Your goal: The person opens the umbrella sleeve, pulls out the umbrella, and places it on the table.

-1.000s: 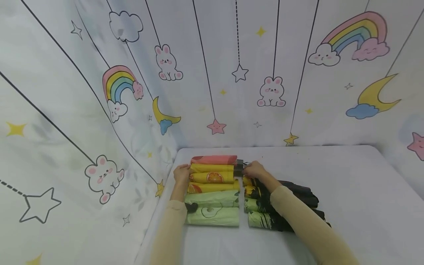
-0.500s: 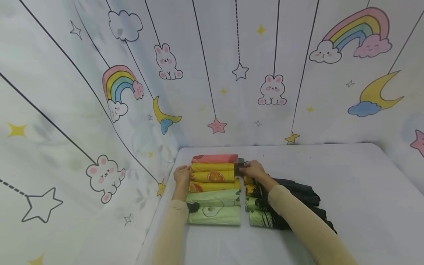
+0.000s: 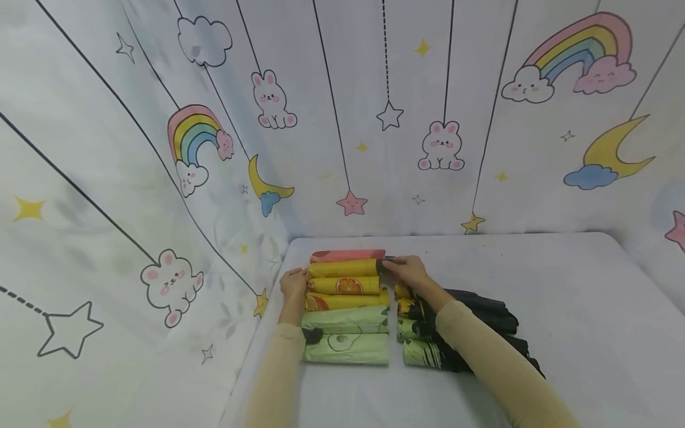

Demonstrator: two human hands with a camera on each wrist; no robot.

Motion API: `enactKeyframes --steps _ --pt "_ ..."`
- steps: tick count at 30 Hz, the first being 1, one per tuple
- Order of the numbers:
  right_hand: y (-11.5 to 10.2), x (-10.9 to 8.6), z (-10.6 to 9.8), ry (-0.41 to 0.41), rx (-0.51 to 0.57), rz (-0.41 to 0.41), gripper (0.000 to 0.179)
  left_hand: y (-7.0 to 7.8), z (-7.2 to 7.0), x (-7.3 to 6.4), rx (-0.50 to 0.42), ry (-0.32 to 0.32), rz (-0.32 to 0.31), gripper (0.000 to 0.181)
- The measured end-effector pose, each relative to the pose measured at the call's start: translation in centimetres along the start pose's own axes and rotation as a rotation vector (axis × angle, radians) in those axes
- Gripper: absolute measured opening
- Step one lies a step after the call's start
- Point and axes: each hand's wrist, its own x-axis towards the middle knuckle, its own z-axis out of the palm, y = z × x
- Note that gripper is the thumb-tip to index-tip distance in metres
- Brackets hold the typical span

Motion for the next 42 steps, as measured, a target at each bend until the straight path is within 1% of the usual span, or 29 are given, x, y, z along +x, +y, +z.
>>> enactKeyframes --steps 2,5,8,10,13,16,18,22,26,30,34,37,39,41,42 --pt "-0.1 -0.1 -0.1 -0.002 0.045 0.019 0.07 -0.1 0.0 -0.1 -0.027 -0.005 0.004 0.037" --pt "-0.3 -0.1 -0.2 -0.015 0.145 0.053 0.067 -0.1 -0.1 -0.1 -0.046 -0.021 0.02 0.043" --pt "-0.5 -0.3 -0.3 -0.013 0.238 0.08 0.065 -0.2 -0.2 -0.1 -0.044 -0.033 0.033 0.051" --pt "-0.6 -0.4 -0.4 -0.007 0.283 0.089 0.066 -0.2 -0.3 -0.1 -0.031 -0.029 0.042 0.051" --pt "-0.8 -0.6 -0.5 0.006 0.308 0.084 0.066 -0.1 -0.4 -0.1 -0.013 -0.011 0.053 0.049" --pt "-0.6 -0.7 -0.7 0.014 0.328 0.079 0.065 -0.1 -0.4 -0.3 -0.016 0.002 0.063 0.047" --pt "-0.4 -0.6 -0.8 0.009 0.343 0.083 0.064 0.0 -0.4 -0.4 -0.032 0.004 0.066 0.049" --pt "0.0 -0.5 -1.3 0.009 0.352 0.103 0.063 0.3 -0.4 -0.8 -0.116 -0.012 0.07 0.047" --pt "0.1 -0.5 -1.8 0.004 0.388 0.098 0.064 0.6 -0.6 -1.2 -0.2 -0.03 0.082 0.046" --pt "0.1 -0.6 -2.3 -0.004 0.448 0.102 0.062 0.9 -0.8 -1.4 -0.215 -0.043 0.103 0.049" --pt "-0.1 -1.0 -2.7 -0.012 0.467 0.102 0.061 1.0 -0.8 -1.4 -0.243 -0.06 0.108 0.045" --pt "-0.1 -1.2 -3.0 -0.016 0.467 0.092 0.062 1.2 -0.8 -1.5 -0.341 -0.06 0.086 0.039" --pt "-0.1 -1.2 -3.1 -0.012 0.476 0.087 0.062 1.5 -0.9 -1.5 -0.438 -0.064 0.053 0.033" --pt "-0.1 -1.3 -3.3 -0.013 0.484 0.079 0.062 1.9 -1.1 -1.7 -0.521 -0.07 0.014 0.032" --pt "0.0 -1.3 -3.4 -0.009 0.49 0.077 0.061 2.0 -1.1 -1.8 -0.515 -0.071 0.01 0.032"
